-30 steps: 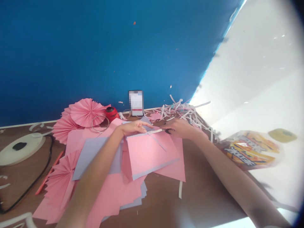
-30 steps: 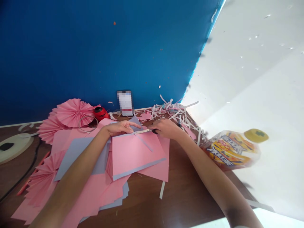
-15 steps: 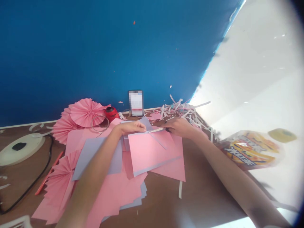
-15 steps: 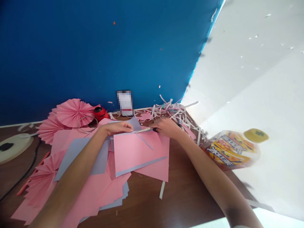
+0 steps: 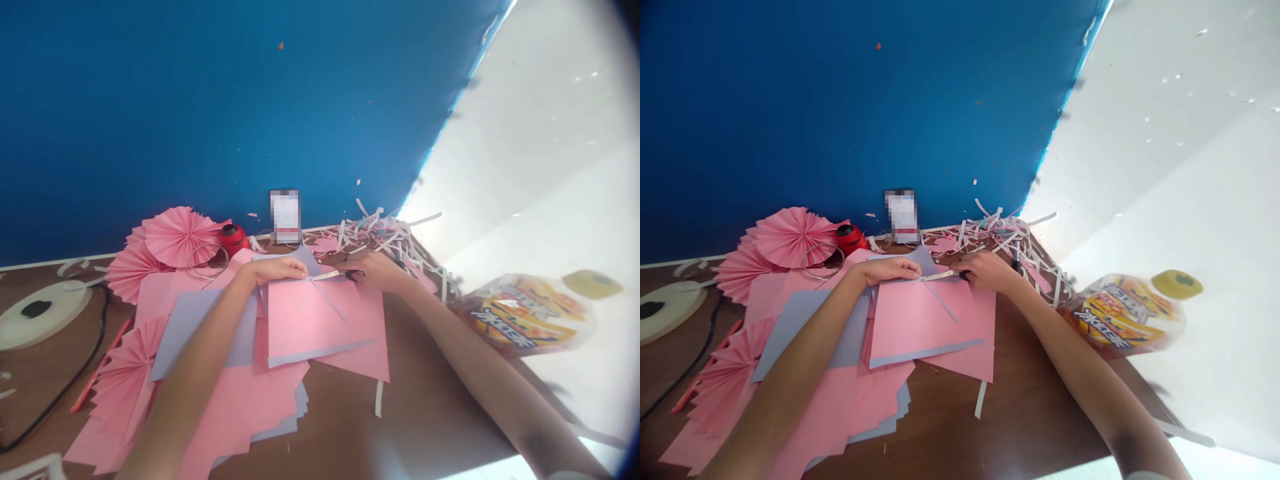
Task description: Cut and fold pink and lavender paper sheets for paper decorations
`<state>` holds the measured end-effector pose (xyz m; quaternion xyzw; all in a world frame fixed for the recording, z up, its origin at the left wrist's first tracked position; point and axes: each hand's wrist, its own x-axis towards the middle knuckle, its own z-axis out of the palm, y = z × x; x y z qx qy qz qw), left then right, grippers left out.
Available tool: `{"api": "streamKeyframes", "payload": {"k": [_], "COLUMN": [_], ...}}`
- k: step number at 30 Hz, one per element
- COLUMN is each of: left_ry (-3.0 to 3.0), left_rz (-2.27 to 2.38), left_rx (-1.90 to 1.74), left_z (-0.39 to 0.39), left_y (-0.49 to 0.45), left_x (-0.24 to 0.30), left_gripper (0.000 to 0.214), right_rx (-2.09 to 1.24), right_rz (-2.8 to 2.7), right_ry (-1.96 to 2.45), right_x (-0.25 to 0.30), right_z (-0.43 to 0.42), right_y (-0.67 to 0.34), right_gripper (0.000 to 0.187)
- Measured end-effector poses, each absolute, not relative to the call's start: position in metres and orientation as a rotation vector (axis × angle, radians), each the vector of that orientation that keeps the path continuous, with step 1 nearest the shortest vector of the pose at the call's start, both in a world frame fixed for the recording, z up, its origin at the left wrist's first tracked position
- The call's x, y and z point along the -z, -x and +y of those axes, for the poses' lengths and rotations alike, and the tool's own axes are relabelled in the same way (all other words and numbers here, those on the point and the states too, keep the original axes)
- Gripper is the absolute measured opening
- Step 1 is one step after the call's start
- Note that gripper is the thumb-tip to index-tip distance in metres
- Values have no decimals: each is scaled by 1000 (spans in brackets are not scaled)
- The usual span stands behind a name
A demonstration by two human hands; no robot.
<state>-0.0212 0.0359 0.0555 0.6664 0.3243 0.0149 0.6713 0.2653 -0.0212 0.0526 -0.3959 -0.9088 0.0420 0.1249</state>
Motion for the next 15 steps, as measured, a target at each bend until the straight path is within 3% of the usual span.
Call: {"api": "streamKeyframes", "payload": {"k": [15], "left_ry": [-1620], "left_rz": [712], "left_rx": [-50], "left_z": [37], "left_y": [19], "left_x": [-55], "left_gripper": [25], "right_rx": [-133], "right_rz": [-2679], "right_ry": [1135], "right_x": [-49], "right_z": [-22], "right_y": [-263], "right_gripper": [47]}}
